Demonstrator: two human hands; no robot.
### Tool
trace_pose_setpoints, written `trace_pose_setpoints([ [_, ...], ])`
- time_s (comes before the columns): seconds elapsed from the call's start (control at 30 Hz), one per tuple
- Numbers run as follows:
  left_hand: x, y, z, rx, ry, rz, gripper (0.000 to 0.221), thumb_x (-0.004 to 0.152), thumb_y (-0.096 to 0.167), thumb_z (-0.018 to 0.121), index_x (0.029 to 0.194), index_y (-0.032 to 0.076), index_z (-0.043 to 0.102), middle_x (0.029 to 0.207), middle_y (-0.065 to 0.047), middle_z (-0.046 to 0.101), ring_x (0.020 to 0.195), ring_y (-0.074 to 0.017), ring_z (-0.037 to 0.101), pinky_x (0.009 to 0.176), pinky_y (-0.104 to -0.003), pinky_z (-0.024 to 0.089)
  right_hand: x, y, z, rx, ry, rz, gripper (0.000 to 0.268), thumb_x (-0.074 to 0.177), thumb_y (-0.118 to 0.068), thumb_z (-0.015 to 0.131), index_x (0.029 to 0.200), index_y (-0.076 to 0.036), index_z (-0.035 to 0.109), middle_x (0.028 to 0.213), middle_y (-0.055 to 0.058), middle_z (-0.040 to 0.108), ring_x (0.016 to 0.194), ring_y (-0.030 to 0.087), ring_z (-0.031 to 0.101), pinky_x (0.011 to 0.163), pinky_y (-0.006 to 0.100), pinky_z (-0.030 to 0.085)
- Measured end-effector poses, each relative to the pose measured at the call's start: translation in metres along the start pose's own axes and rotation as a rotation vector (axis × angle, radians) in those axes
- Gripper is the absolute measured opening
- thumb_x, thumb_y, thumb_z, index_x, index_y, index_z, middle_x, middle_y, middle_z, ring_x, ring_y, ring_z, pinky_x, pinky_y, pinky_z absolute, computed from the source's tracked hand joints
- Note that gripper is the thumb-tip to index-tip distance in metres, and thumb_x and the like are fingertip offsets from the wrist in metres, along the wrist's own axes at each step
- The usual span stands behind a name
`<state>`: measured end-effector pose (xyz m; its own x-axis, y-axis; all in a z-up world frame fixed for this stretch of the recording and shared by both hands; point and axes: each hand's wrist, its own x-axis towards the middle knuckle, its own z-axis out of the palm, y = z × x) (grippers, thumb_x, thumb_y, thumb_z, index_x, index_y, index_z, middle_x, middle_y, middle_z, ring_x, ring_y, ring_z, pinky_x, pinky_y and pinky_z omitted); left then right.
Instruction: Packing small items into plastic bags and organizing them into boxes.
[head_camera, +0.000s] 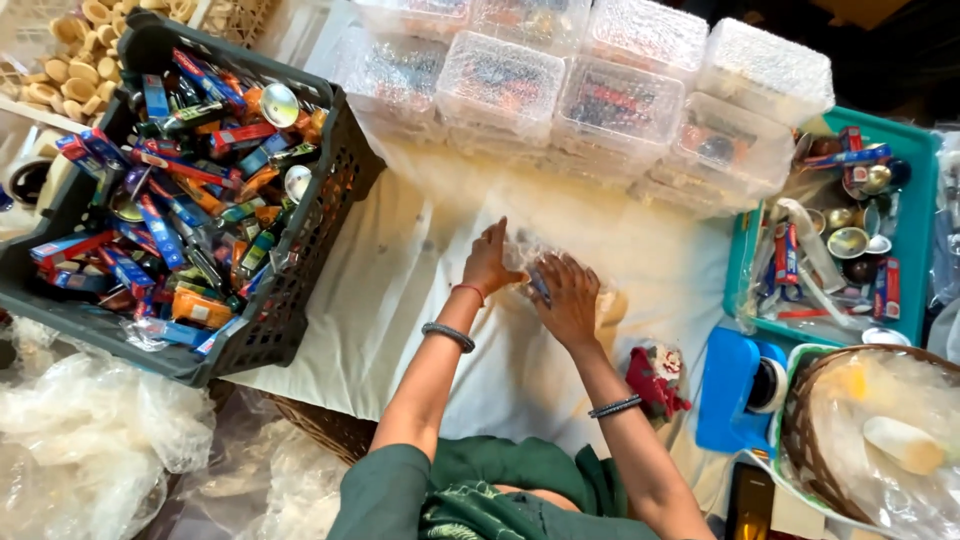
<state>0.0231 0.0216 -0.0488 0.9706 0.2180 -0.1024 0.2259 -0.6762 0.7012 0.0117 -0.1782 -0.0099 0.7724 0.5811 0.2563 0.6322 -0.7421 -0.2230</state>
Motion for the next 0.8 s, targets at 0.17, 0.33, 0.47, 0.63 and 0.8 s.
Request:
trace_pose_setpoints([
  [0.17,0.002,-0.061,0.049,-0.119,-0.078,0.061,0.13,0.06,0.033,0.1,0.161,0.004,0.024,0.141,-0.024,0.055,0.129,-0.0407,0.053,0.11,-0.044,0.045,-0.005,-0.004,0.002,0.038,0.01,0.021,0.059,0.091,-0.042,0.067,0.145,-0.023,0.058,0.152,0.001,0.049,0.145,0.025,0.038,0.118,0.053,0.022],
  [0.33,-0.005,-0.047,0.046,-0.287,0.004,0.071,0.114,0.057,0.032,0.1,0.148,-0.005,0.042,0.134,-0.023,0.061,0.111,-0.0313,0.064,0.094,-0.038,0.055,0.0,0.002,0.001,0.061,0.047,0.034,0.058,0.092,-0.046,0.068,0.144,-0.023,0.058,0.151,0.0,0.05,0.144,0.025,0.038,0.119,0.054,0.023],
  [0.47,-0.008,-0.056,0.056,-0.518,-0.04,-0.121,0.103,0.061,0.032,0.096,0.145,-0.005,0.05,0.102,-0.012,0.07,0.088,-0.0196,0.065,0.08,-0.031,0.057,0.0,0.001,-0.001,0.038,0.016,0.03,0.057,0.094,-0.045,0.067,0.146,-0.023,0.058,0.153,0.0,0.05,0.146,0.024,0.038,0.12,0.053,0.023],
  [0.63,0.001,-0.061,0.058,-0.546,-0.23,-0.09,0.067,0.068,0.029,0.095,0.124,-0.003,0.075,0.092,-0.014,0.069,0.08,-0.018,0.059,0.074,-0.031,0.052,0.003,-0.001,-0.003,0.048,-0.044,0.046,0.057,0.092,-0.045,0.067,0.144,-0.023,0.059,0.152,0.002,0.05,0.145,0.026,0.038,0.118,0.053,0.022],
  [0.8,-0.009,-0.057,0.067,-0.675,0.002,0.13,0.05,0.068,0.012,0.093,0.109,-0.006,0.07,0.123,-0.014,0.069,0.088,-0.0173,0.066,0.077,-0.031,0.056,0.005,-0.003,-0.004,0.062,-0.036,0.051,0.055,0.094,-0.046,0.066,0.143,-0.023,0.06,0.151,0.002,0.051,0.145,0.026,0.039,0.119,0.053,0.021],
])
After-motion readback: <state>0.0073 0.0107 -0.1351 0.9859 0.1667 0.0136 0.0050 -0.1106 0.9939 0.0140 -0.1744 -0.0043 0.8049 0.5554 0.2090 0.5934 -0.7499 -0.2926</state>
